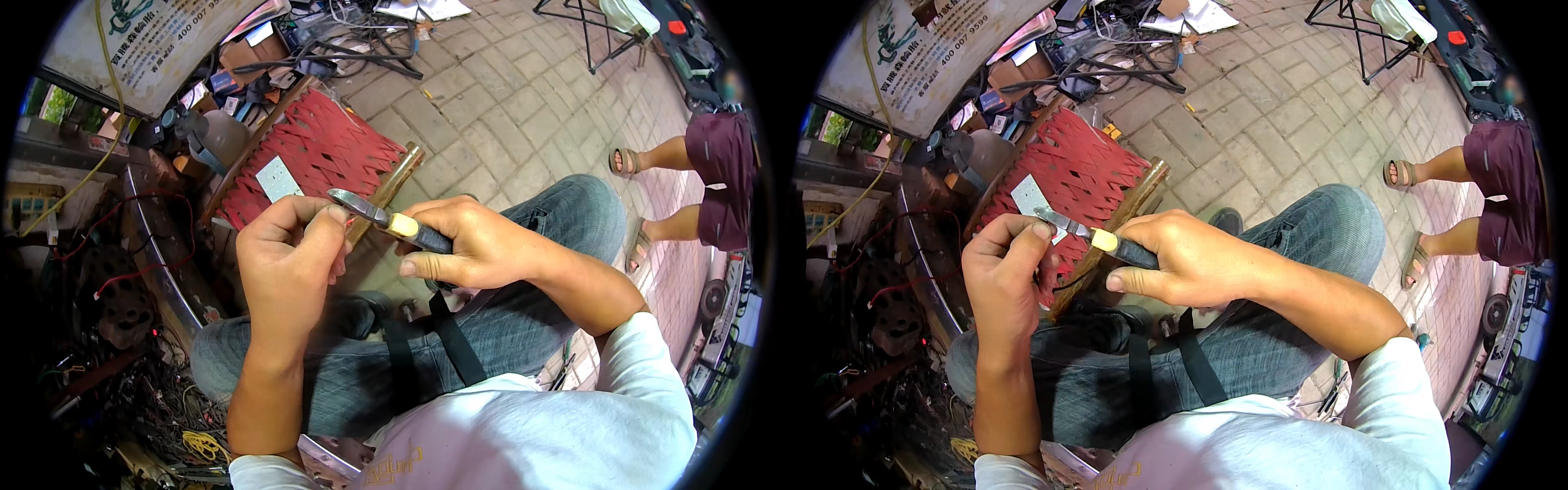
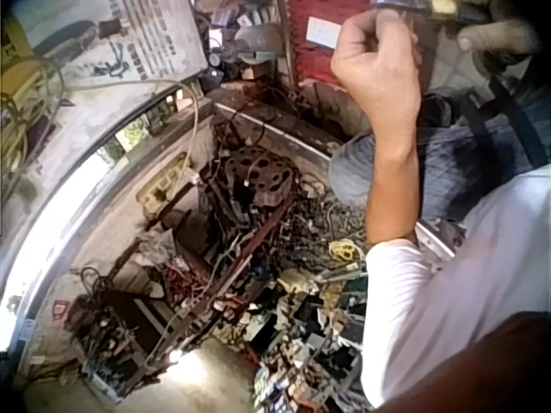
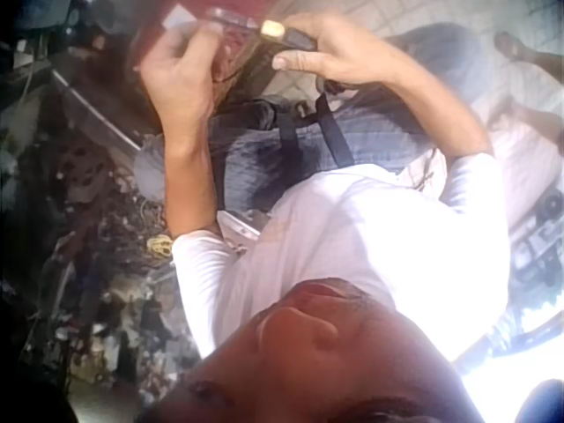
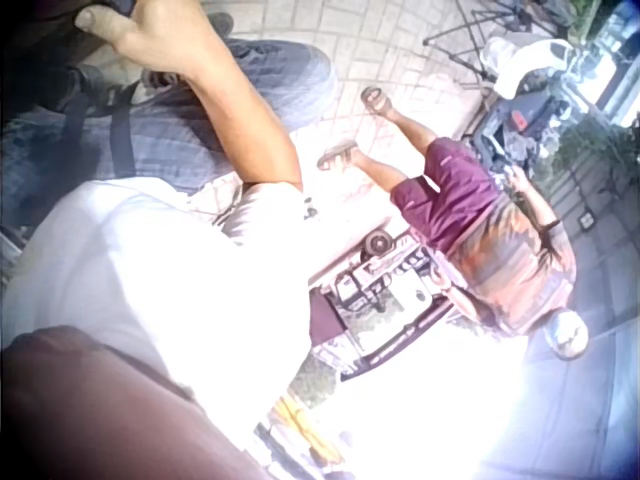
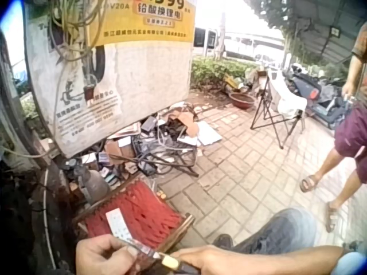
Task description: The person strips the insulation from a red wire using pliers, then uses a soldering iron to tin the exposed wire and solder it to a white power strip. The person works at a cluttered workbench in a workshop setting.
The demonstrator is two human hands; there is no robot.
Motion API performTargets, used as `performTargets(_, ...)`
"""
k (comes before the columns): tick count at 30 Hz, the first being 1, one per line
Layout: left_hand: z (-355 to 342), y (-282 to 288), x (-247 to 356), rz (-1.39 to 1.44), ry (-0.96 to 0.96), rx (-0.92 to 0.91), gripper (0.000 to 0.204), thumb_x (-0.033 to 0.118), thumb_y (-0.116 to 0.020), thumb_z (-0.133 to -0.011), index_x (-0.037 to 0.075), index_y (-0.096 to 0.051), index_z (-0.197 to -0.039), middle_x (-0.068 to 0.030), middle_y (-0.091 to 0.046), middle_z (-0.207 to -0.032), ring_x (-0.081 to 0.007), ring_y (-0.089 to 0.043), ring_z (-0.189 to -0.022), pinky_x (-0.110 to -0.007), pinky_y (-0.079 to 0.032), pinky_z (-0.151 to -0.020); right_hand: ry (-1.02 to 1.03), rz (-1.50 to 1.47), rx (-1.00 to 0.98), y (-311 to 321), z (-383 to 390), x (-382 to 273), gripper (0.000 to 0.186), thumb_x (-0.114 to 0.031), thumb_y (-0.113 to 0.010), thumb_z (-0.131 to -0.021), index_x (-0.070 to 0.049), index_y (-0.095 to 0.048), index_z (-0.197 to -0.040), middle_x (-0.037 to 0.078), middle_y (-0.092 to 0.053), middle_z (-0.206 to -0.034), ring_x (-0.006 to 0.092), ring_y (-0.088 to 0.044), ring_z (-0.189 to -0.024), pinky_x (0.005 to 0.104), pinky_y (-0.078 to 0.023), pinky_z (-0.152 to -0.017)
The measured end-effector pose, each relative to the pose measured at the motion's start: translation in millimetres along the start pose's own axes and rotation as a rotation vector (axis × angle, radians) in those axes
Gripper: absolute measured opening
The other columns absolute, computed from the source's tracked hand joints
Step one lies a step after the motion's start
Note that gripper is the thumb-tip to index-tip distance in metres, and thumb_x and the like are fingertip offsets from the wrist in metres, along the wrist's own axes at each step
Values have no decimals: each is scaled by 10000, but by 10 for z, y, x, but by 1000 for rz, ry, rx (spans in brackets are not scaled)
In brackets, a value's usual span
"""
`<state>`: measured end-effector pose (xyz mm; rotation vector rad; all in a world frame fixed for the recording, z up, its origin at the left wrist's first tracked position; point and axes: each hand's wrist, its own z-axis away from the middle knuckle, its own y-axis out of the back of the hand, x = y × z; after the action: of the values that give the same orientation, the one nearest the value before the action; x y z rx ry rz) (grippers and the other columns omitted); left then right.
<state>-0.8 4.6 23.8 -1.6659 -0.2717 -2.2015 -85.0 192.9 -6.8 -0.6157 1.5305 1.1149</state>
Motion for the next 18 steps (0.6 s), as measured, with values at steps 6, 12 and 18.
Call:
performTargets(6, -10, -14, 6, 1, -22, 19, 115, 79, -617, -853, -23, -613, -800, -33, -575, -588, -56, -485, -465, -194, -362, -426, -18, -27, -35, 35, 17, 4, 413, -278, -657, -845, 76, -583, -1046, 232, -623, -938, 373, -619, -881, 406, -483, -767)
performTargets(12, -20, -23, -23, -10, -57, 47, 137, 100, -605, -855, -16, -609, -784, -35, -557, -581, -69, -463, -441, -201, -342, -385, -32, -34, -41, 41, 27, -13, 405, -273, -657, -847, 75, -584, -1041, 229, -620, -952, 369, -615, -900, 405, -480, -780)
performTargets(18, -10, -5, 4, 8, -39, 37, 118, 79, -613, -854, -21, -608, -791, -30, -571, -583, -59, -485, -460, -195, -364, -427, 14, -18, -27, 41, 31, 6, 386, -274, -659, -845, 63, -593, -1023, 223, -617, -938, 372, -609, -893, 405, -477, -779)
